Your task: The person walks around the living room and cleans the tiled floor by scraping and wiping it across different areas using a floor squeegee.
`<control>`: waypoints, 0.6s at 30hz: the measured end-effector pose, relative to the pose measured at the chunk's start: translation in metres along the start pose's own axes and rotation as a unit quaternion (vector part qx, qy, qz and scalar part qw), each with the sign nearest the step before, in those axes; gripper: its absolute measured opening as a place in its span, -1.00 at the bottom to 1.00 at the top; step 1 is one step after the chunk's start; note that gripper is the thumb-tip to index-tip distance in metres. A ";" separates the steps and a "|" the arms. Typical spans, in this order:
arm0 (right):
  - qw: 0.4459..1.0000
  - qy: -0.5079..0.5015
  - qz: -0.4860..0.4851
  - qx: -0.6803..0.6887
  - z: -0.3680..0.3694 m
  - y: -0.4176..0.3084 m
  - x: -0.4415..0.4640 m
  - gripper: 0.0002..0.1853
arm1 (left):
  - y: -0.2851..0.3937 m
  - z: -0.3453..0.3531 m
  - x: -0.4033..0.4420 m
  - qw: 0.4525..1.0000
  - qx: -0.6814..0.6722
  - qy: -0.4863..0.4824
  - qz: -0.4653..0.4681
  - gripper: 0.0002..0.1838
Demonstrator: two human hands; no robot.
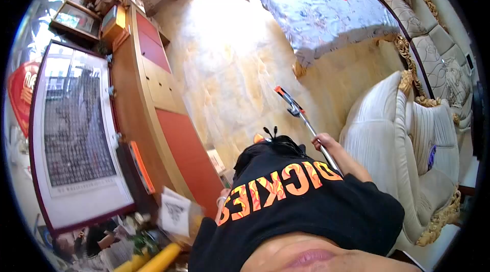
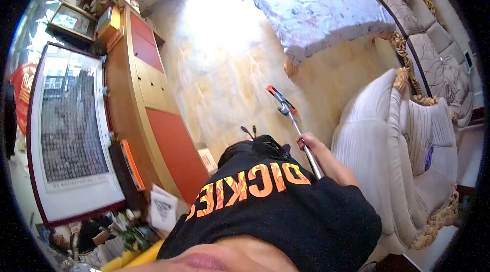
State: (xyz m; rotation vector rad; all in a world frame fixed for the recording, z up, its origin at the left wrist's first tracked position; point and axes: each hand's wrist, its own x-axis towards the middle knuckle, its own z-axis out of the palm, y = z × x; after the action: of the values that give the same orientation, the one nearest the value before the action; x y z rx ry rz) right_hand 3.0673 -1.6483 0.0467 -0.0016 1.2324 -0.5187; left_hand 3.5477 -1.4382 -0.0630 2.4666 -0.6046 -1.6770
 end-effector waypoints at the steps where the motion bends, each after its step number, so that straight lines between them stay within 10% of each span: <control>1: 1.000 0.003 -0.014 -0.006 0.013 -0.011 0.003 -0.94 | 0.057 -0.023 0.011 1.000 0.014 0.008 0.023 -0.85; 7: 0.998 0.030 -0.044 0.047 0.097 -0.095 0.019 -0.97 | 0.305 -0.139 0.186 0.916 0.247 0.210 0.235 -0.76; 10: 0.998 0.030 -0.044 0.030 0.138 -0.157 0.051 -0.98 | 0.438 -0.162 0.213 0.955 -0.029 0.137 0.261 -0.70; 18: 0.996 -0.042 -0.010 -0.079 0.232 -0.350 0.178 -0.95 | 0.543 -0.156 0.269 0.960 0.047 0.037 0.274 -0.65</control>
State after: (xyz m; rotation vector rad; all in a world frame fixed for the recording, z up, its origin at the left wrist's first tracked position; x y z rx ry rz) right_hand 3.1852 -2.0888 0.0645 -0.1682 1.1902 -0.4320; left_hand 3.6296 -2.0582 -0.0747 2.1201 -1.2413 -1.3526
